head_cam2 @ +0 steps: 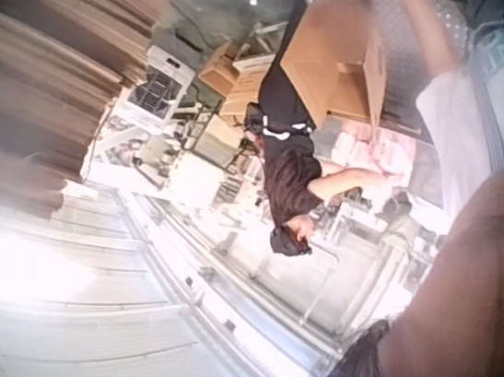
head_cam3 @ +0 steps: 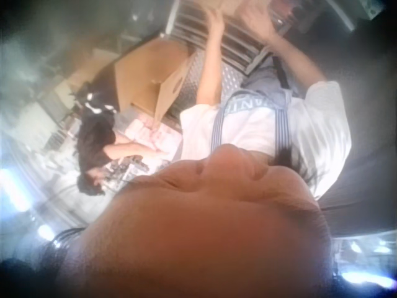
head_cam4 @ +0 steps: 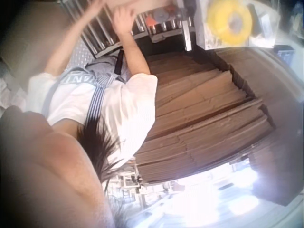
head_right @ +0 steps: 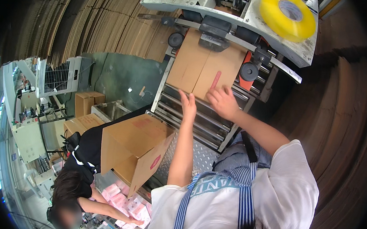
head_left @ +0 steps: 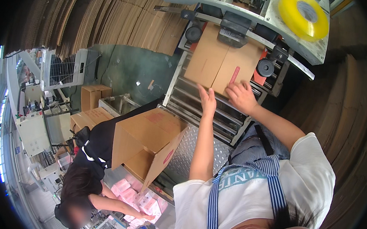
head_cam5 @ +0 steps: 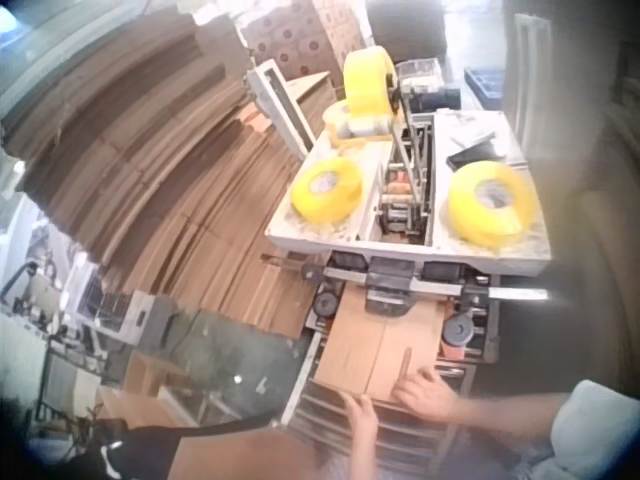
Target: The person repeatedly picks up stacks of pink-wrapped packages from a metal table and places them into a cardboard box. They then close the box flaps and move the box aside before repeating the process with a new box.
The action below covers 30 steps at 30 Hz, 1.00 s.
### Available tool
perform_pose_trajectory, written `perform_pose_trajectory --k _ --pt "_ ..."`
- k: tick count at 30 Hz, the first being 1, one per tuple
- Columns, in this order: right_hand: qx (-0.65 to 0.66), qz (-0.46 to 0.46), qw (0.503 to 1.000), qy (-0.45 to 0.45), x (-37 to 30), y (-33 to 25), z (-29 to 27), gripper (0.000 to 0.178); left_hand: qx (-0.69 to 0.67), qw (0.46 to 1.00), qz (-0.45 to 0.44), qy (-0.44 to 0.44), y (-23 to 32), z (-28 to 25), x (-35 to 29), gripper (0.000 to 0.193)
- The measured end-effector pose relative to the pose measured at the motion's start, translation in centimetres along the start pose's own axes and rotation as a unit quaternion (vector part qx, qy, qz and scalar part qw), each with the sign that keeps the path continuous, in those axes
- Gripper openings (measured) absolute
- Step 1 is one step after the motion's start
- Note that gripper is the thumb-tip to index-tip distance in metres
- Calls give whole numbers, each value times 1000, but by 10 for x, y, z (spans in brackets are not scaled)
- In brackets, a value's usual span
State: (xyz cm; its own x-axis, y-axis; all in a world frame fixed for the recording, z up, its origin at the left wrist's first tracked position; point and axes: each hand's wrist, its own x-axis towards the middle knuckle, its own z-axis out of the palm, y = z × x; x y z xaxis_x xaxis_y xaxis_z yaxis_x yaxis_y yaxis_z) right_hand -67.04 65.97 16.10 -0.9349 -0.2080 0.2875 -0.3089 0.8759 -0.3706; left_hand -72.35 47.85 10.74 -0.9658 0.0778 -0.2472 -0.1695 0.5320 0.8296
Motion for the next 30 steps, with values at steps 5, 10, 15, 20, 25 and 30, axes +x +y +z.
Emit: perform_pose_trajectory --k 5,10,15,20,25,30 --pt "-45 90 995 18 18 22 -2 38 40 996 50 -54 -41 13 -48 59" --pt "-104 166 981 -5 37 56 3 40 95 971 -153 -158 -166 10 -166 54" --pt "-119 233 964 -49 21 55 -6 43 237 912 -82 -324 -316 -40 -323 38" --pt "9 242 970 -36 -86 -12 -54 33 315 869 53 -378 -361 -90 -401 23" --pt "-80 239 964 83 -194 -115 -187 25 304 863 60 -399 -382 -105 -429 19" --pt "-320 173 892 266 -252 -210 -348 17 262 878 42 -398 -391 -111 -396 17"
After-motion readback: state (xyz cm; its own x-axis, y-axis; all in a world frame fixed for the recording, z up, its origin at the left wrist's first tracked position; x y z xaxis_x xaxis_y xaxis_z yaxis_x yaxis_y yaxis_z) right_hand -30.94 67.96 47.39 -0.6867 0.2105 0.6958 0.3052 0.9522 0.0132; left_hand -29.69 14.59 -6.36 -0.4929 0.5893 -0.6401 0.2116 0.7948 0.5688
